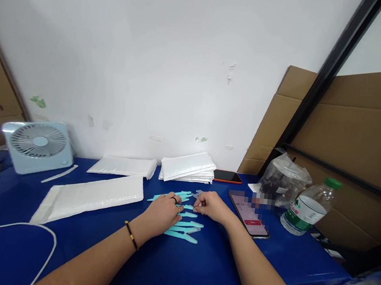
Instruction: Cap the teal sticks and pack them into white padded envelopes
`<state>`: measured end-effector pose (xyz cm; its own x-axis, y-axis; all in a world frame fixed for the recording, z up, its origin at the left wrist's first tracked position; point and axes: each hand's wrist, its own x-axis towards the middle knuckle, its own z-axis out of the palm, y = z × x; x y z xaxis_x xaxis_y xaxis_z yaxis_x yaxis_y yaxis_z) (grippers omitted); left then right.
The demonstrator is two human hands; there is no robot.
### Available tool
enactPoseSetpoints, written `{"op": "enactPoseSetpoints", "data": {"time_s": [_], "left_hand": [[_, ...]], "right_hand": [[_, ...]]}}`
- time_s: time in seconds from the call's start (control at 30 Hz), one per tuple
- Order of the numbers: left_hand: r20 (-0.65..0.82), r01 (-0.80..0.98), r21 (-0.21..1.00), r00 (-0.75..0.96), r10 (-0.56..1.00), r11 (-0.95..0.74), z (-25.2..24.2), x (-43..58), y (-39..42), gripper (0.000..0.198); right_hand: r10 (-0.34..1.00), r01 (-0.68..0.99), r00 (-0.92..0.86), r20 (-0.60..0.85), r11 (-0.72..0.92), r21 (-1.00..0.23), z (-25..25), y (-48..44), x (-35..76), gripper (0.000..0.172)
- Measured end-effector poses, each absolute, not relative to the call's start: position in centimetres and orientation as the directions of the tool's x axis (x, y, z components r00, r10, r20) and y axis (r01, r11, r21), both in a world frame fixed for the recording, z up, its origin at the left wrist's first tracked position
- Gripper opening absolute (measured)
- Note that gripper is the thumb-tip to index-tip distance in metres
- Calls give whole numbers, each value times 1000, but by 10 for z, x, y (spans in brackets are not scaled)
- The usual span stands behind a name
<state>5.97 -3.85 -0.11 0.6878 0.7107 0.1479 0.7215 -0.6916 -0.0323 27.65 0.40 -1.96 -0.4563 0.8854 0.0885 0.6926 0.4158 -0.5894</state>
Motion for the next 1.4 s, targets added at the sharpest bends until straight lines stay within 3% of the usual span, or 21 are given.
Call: {"op": "enactPoseSetpoints", "data": {"time_s": [0.2,0.37,0.47,0.57,0.67,0.83,1.03,1.27,1.4], "left_hand": [[142,656,23,745,652,-754,-4,59,-42,21],[126,599,122,782,611,-791,-4,54,-37,22],[187,650,181,714,675,-738,-3,48,-29,24],[268,760,209,561,783,-616,-6,41,-17,26],[238,819,193,496,835,-541,-11,35,-8,26],[198,842,135,494,847,-523,-13,33,-4,14],[236,861,58,480,845,-505,-5,36,-7,25],[265,801,280,466,844,-530,-1,38,-12,24],[251,712,467,462,850,-525,-2,39,-13,24]], "right_hand": [[822,629,-543,171,533,-566,-16,-1,278,8],[821,611,-555,136,513,-603,-14,-3,275,8],[873,644,-466,143,446,-622,-9,-1,287,13],[929,747,-284,239,370,-553,-1,4,306,15],[939,804,-256,228,338,-489,1,6,315,13],[909,801,-366,201,418,-429,-6,6,300,11],[869,785,-416,267,491,-377,-13,5,285,8],[892,606,-375,253,442,-661,-11,1,278,16],[885,594,-365,289,460,-660,-11,-1,276,17]]}}
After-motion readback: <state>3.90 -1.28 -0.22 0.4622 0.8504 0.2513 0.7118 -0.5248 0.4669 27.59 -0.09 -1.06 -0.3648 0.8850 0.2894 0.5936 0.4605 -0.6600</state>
